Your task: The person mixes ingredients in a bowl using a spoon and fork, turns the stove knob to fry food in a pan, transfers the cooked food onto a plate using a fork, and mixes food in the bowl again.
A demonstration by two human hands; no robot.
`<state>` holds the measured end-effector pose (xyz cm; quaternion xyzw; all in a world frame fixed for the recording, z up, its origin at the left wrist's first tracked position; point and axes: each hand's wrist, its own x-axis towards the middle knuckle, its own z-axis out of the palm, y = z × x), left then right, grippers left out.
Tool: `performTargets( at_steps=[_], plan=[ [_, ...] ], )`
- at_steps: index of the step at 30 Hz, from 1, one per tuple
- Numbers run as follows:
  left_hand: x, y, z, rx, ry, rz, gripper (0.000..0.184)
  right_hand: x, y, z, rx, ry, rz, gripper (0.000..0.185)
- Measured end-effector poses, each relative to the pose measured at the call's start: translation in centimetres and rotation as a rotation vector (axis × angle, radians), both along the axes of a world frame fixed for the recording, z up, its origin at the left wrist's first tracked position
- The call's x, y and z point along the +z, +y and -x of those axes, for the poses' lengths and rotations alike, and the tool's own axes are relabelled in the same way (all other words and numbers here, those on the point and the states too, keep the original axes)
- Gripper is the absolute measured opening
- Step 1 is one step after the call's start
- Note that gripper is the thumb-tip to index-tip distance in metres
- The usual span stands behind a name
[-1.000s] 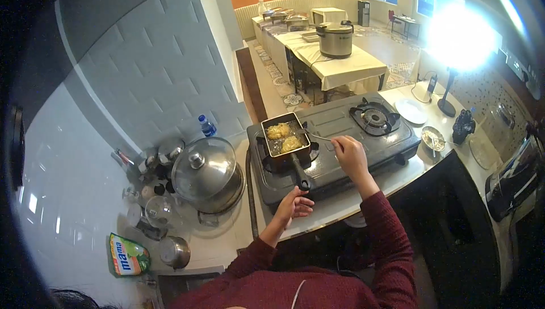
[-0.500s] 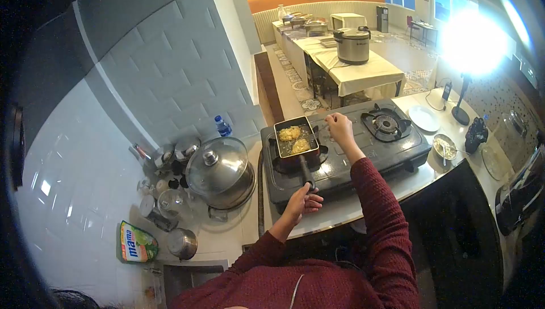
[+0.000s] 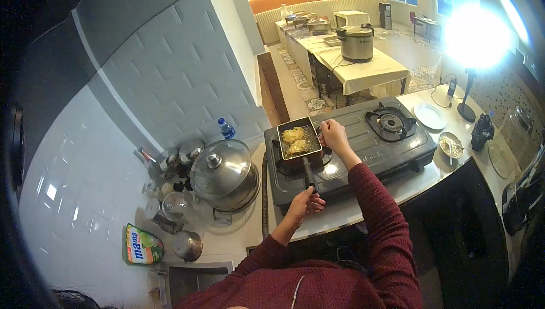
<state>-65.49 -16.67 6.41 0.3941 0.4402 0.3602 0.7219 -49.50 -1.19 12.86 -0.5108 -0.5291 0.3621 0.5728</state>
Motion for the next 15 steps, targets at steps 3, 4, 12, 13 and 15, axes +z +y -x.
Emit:
performTargets(
  at_steps=[3, 4, 12, 13, 15],
  plan=[
    [0.1, 0.1, 0.1, -0.011, -0.011, 0.014, 0.044, 1.8, -0.3, -0.6, -0.049, -0.13, -0.073, 0.025],
    [0.1, 0.1, 0.2, -0.014, -0.019, 0.02, 0.044, 2.3, -0.3, -0.8, -0.072, -0.19, -0.101, 0.025],
    [-0.1, 0.2, 0.2, -0.005, -0.021, -0.01, 0.044, 1.4, 0.3, -0.8, -0.073, -0.28, -0.086, 0.027],
    [-0.3, 0.3, 0.2, -0.007, -0.02, -0.011, 0.044, 0.9, 0.2, -0.9, -0.072, -0.251, -0.076, 0.026],
    [-0.4, 0.4, 0.2, -0.015, -0.017, -0.031, 0.043, 0.0, 0.0, -1.0, -0.076, -0.188, -0.041, 0.026]
  ],
)
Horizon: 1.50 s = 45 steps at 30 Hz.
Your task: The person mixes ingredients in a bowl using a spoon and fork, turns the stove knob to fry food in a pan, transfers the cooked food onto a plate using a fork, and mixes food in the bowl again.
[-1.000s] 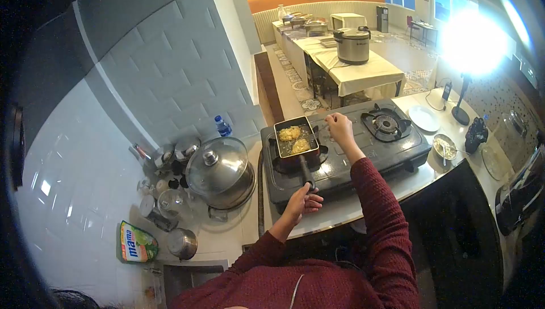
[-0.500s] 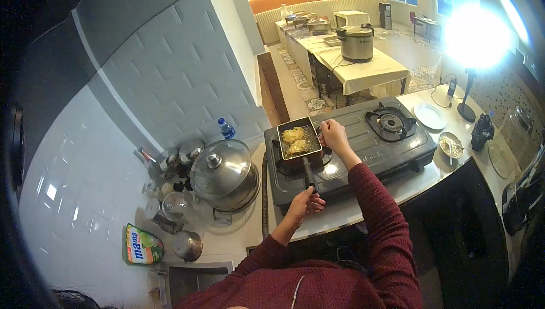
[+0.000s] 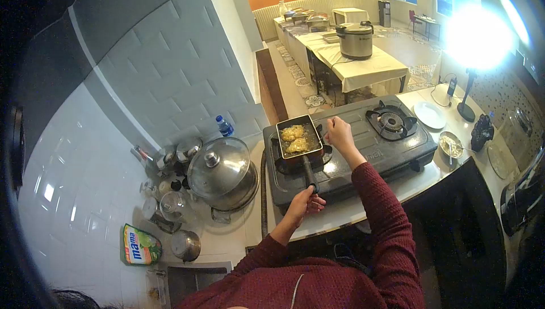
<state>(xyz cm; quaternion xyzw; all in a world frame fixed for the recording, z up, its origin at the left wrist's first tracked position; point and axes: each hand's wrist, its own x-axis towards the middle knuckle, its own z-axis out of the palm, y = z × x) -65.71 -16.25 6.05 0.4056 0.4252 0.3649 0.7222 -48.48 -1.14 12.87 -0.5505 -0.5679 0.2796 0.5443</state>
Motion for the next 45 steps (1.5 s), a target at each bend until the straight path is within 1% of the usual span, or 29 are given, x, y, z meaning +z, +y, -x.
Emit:
performTargets(
  at_steps=[2, 8, 11, 18, 21, 22, 25, 32, 35, 41, 45],
  plan=[
    [-0.2, 0.1, 0.1, -0.01, 0.007, -0.028, 0.042, -0.9, -0.2, -0.1, -0.013, 0.07, 0.046, 0.025],
    [-0.7, 0.4, 0.1, -0.037, 0.035, -0.089, 0.042, -4.2, 0.0, 0.2, 0.027, 0.39, 0.112, 0.023],
    [-0.7, 0.4, 0.0, -0.042, 0.031, -0.099, 0.042, -3.6, -0.2, 0.7, 0.012, 0.433, 0.088, 0.024],
    [-0.5, 0.3, 0.0, -0.033, 0.033, -0.083, 0.042, -1.7, 1.7, 3.0, 0.047, 0.405, -0.026, 0.025],
    [-0.7, 0.4, 0.1, -0.036, 0.042, -0.074, 0.042, -0.9, 2.1, 3.6, 0.101, 0.332, -0.084, 0.024],
    [-0.9, 0.5, 0.2, -0.035, 0.044, -0.072, 0.042, -0.5, 2.1, 3.6, 0.084, 0.308, -0.063, 0.024],
    [-1.2, 0.6, 0.2, -0.035, 0.046, -0.078, 0.042, 0.5, 2.1, 3.2, 0.061, 0.182, -0.156, 0.023],
    [-0.9, 0.6, 0.3, -0.047, 0.059, -0.092, 0.043, -0.8, 3.7, 3.1, 0.044, -0.022, -0.132, 0.023],
    [-0.6, 0.4, 0.2, -0.033, 0.052, -0.081, 0.043, -1.6, 3.8, 2.9, 0.077, 0.011, -0.117, 0.024],
    [-0.8, 0.5, 0.2, -0.042, 0.034, -0.087, 0.042, -0.3, 0.8, 1.9, 0.098, 0.021, -0.093, 0.024],
    [-0.4, 0.4, 0.4, -0.05, 0.039, -0.092, 0.04, -0.4, -0.5, 1.2, 0.085, -0.154, -0.149, 0.024]
  ],
)
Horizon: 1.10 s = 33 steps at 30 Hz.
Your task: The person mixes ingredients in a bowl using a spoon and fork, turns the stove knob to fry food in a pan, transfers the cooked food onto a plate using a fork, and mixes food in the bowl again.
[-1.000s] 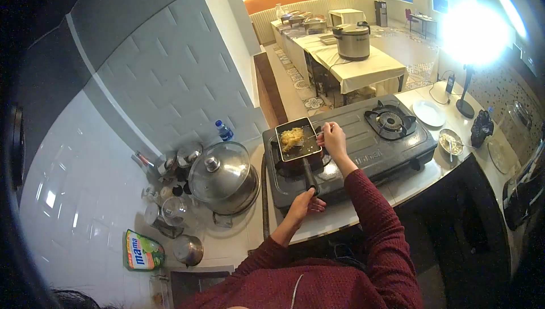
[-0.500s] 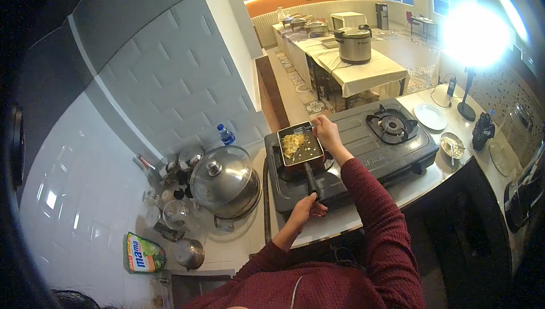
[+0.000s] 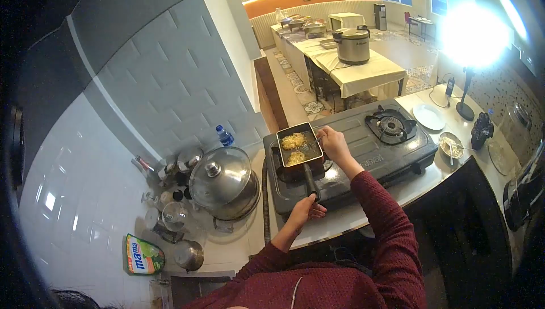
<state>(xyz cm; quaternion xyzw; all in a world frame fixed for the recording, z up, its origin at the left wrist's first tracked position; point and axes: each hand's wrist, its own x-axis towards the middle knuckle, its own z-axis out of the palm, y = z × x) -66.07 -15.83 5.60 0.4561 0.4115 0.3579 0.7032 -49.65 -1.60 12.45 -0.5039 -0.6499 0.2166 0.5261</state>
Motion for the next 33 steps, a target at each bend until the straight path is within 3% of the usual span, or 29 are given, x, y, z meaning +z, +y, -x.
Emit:
performTargets(
  at_steps=[3, 11, 17, 21, 33],
  plan=[
    [-0.7, 0.2, 0.0, 0.0, -0.021, 0.006, 0.041, 0.5, -0.2, 0.2, -0.084, -0.089, -0.135, 0.023],
    [-1.1, 0.4, 0.0, -0.005, -0.017, 0.013, 0.04, 0.7, -1.1, 2.4, 0.093, -0.032, -0.027, 0.019],
    [-0.5, 0.0, -0.1, 0.013, -0.017, 0.012, 0.041, 0.7, -0.7, 0.5, -0.047, -0.164, -0.225, 0.02],
    [-0.9, 0.3, -0.1, 0.008, -0.031, 0.029, 0.041, 1.6, 1.0, -0.2, -0.087, 0.241, -0.003, 0.023],
    [-0.3, 0.4, -0.2, 0.026, -0.03, 0.05, 0.041, -0.4, 3.5, 0.6, -0.145, 0.139, 0.112, 0.021]
  ],
)
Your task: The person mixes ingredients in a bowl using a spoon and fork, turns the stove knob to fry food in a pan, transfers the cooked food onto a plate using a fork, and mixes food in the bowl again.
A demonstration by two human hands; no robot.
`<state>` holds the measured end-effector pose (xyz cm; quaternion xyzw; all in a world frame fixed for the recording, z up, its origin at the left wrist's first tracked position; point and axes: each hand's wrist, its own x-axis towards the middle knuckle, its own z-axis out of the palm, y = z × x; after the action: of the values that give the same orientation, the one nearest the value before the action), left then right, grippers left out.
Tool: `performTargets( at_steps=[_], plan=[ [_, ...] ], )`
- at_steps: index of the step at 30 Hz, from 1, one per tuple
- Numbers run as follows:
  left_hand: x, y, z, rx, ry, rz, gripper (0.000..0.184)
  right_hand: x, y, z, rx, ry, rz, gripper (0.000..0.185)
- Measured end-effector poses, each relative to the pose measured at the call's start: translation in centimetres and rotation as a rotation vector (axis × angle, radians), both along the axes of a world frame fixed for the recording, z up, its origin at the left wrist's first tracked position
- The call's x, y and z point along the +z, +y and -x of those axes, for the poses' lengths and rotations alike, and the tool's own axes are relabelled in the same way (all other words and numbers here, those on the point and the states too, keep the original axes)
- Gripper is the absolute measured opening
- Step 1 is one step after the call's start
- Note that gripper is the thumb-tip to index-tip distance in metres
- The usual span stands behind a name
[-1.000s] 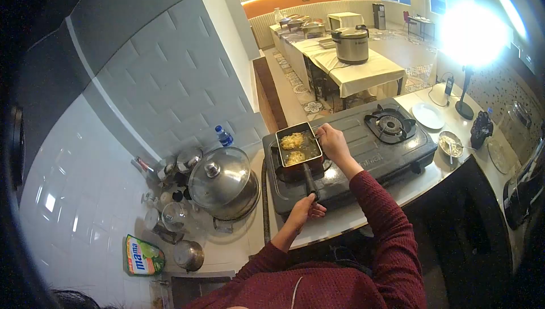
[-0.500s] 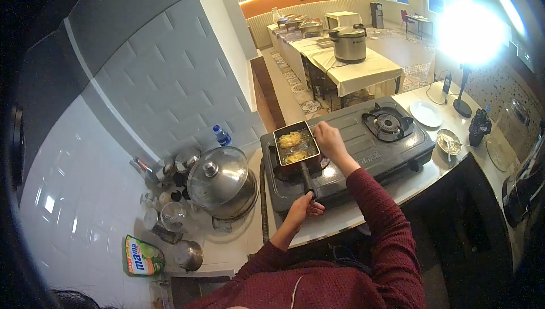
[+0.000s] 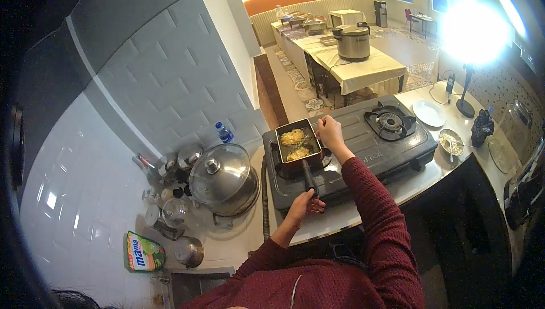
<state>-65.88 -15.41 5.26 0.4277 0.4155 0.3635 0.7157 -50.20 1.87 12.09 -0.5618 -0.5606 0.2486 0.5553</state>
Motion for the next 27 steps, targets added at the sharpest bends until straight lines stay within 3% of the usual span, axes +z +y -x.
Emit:
performTargets(
  at_steps=[9, 21, 27],
  plan=[
    [0.1, 0.0, 0.0, -0.024, 0.013, -0.042, 0.038, -3.3, 1.1, 0.2, 0.114, 0.358, 0.151, 0.022],
    [0.4, 0.0, 0.2, -0.031, 0.013, -0.026, 0.037, -3.5, 3.1, 1.4, 0.153, 0.284, 0.132, 0.023],
    [0.6, -0.1, 0.2, -0.037, 0.042, -0.03, 0.038, -2.7, 3.7, 1.0, 0.177, 0.397, 0.178, 0.021]
  ],
)
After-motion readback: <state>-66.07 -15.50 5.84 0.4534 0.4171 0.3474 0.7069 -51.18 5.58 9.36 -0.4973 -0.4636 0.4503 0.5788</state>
